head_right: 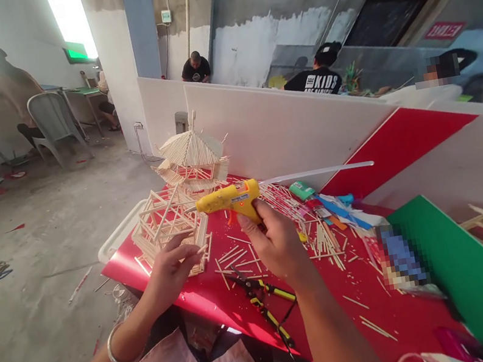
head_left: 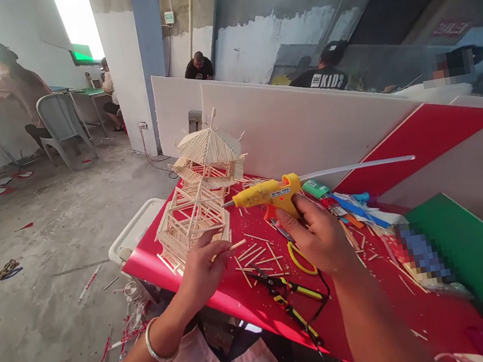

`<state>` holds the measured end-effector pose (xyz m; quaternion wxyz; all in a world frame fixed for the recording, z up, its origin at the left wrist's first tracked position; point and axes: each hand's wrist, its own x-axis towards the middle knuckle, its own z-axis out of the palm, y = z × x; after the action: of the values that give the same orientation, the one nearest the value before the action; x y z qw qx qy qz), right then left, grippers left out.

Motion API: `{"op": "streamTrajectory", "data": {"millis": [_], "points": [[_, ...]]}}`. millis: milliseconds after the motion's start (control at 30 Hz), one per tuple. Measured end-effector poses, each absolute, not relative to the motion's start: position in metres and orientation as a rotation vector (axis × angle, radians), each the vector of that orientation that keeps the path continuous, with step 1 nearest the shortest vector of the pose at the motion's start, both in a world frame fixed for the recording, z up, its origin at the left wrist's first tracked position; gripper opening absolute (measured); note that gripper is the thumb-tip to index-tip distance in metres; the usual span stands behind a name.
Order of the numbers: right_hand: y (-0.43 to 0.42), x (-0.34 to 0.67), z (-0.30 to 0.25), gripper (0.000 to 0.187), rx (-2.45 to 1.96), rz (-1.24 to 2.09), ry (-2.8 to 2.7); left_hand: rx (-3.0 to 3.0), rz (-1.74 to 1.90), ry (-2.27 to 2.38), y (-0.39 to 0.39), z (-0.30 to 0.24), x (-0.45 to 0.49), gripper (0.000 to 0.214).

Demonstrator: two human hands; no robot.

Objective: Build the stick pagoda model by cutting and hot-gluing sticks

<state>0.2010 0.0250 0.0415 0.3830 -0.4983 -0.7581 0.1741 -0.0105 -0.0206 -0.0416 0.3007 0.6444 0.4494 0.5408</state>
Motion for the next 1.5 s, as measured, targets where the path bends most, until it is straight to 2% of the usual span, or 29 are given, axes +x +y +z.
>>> {"op": "streamTrajectory", "data": {"millis": [233,500,700,967,1500], "points": [[0.024,0.182,0.05,0.028,-1.312,0.154,-2.037,1.788,1.231,0.989,-0.019,-0.033,-0.05,0.02],[0.027,0.165,0.048,0.052,-1.378,-0.318,-2.018,1.845,0.965,0.734,0.0,-0.02,-0.101,0.018],[0.029,0.148,0.049,0.045,-1.316,-0.672,-1.974,1.783,1.067,0.788,-0.006,-0.026,-0.114,0.021],[0.036,0.138,0.042,0.037,-1.278,-0.717,-2.058,1.381,1.356,1.035,-0.055,-0.034,-0.097,0.019],[0.044,0.134,0.036,0.034,-1.303,-0.711,-2.069,0.988,1.493,1.073,-0.049,-0.035,-0.08,0.023]]}}
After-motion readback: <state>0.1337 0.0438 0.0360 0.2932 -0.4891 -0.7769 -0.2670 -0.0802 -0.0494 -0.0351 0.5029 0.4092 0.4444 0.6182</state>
